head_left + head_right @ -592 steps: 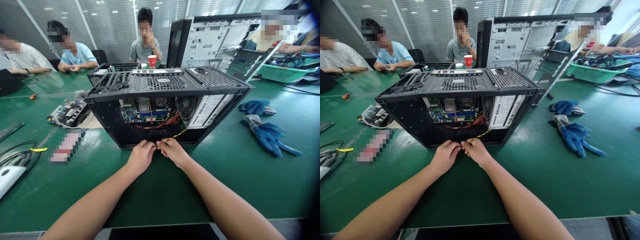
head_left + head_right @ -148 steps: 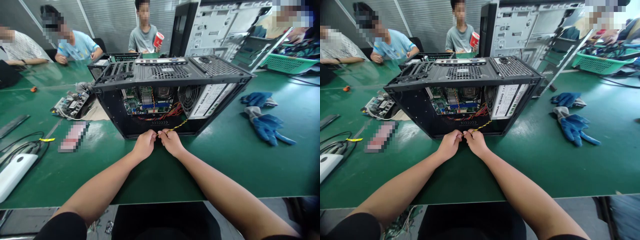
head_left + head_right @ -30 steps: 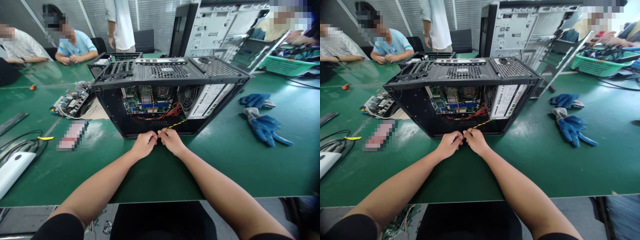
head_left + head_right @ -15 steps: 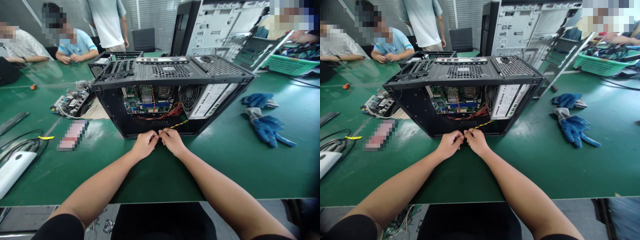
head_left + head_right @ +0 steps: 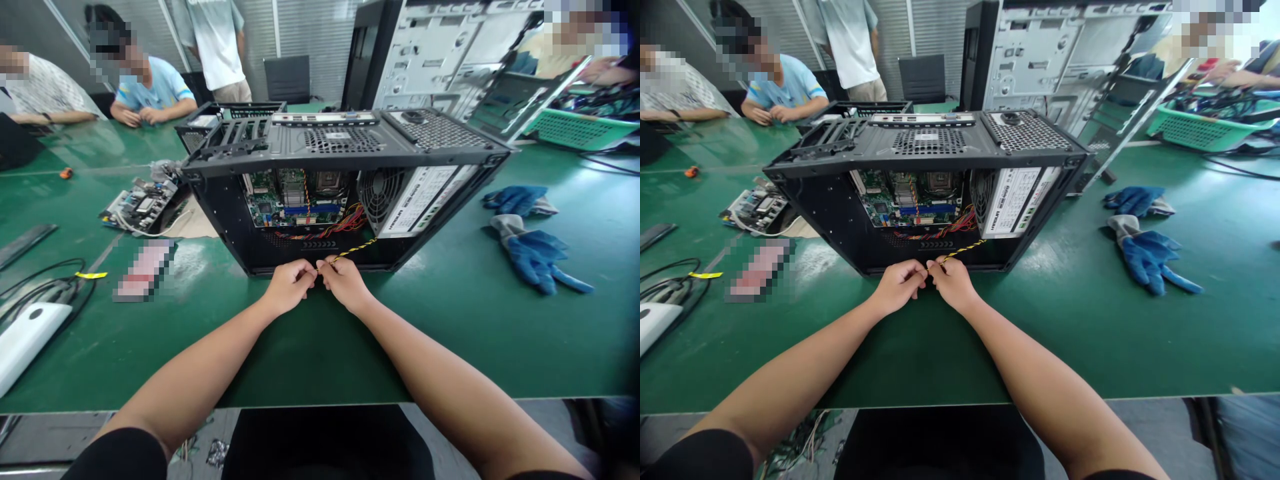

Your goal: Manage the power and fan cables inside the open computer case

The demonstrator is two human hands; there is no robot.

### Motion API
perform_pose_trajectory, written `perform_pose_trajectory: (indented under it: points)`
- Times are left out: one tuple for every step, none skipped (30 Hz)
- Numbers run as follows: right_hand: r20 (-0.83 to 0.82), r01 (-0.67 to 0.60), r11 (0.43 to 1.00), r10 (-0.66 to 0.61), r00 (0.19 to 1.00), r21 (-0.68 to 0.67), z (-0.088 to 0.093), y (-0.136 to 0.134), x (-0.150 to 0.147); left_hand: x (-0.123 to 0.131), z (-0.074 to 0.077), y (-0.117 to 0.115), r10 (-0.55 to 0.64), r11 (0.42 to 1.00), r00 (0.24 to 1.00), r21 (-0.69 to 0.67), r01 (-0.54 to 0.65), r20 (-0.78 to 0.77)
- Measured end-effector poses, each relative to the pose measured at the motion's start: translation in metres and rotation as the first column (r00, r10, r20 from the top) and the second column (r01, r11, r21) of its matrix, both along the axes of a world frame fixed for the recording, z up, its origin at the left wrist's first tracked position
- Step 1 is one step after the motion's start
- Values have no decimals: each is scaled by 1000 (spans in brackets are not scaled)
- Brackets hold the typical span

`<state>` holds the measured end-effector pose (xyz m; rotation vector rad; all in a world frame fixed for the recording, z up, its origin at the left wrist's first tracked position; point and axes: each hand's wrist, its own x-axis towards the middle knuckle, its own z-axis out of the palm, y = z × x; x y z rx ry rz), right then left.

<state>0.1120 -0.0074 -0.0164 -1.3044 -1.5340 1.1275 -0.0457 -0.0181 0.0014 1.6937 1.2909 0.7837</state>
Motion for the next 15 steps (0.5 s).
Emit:
perform_pose_trajectory:
  points:
    - [-12,4,1000,-4,1000,-9,1,0,0,0,0,0,5,1000,1000,4,-5,7]
    - [-22,8,1000,-9,1000,-17,1,0,-1,0,0,0,11,1000,1000,10,-11,13]
    - [-29,11,1000,-12,999,-23,2,-1,-1,0,0,0,15,1000,1000,17,-16,18]
    - [-34,13,1000,-14,999,-26,3,-1,-1,0,0,0,19,1000,1000,23,-20,22]
    - [-35,13,999,-14,999,-29,3,-1,-1,0,-1,-1,24,999,999,28,-24,25]
    - [-35,16,999,-17,999,-31,4,-1,-1,0,-1,-1,29,999,999,30,-30,27]
    - [-34,18,999,-19,999,-35,4,-1,-2,0,-2,-1,33,999,999,31,-34,28]
    - [-35,22,999,-23,999,-40,4,-1,-2,0,-2,-1,35,999,999,31,-36,29]
    - [-35,26,999,-28,999,-48,3,-1,-2,0,-2,-1,36,999,999,32,-37,28]
    - [-35,29,998,-31,999,-55,3,-1,-2,0,-2,-1,37,999,999,32,-37,26]
    - [-33,31,998,-33,999,-60,3,-1,-2,0,-2,-1,36,999,999,32,-37,22]
    - [-29,33,998,-35,999,-61,2,-1,-1,0,-2,-1,35,999,999,33,-36,19]
    - [-21,35,998,-36,999,-56,1,0,-1,0,-2,-1,34,999,999,33,-35,16]
    - [-11,37,998,-37,999,-44,0,0,-1,0,-2,-1,34,999,999,32,-34,15]
    - [2,37,999,-37,999,-29,0,0,-1,0,-2,-1,33,999,999,30,-34,16]
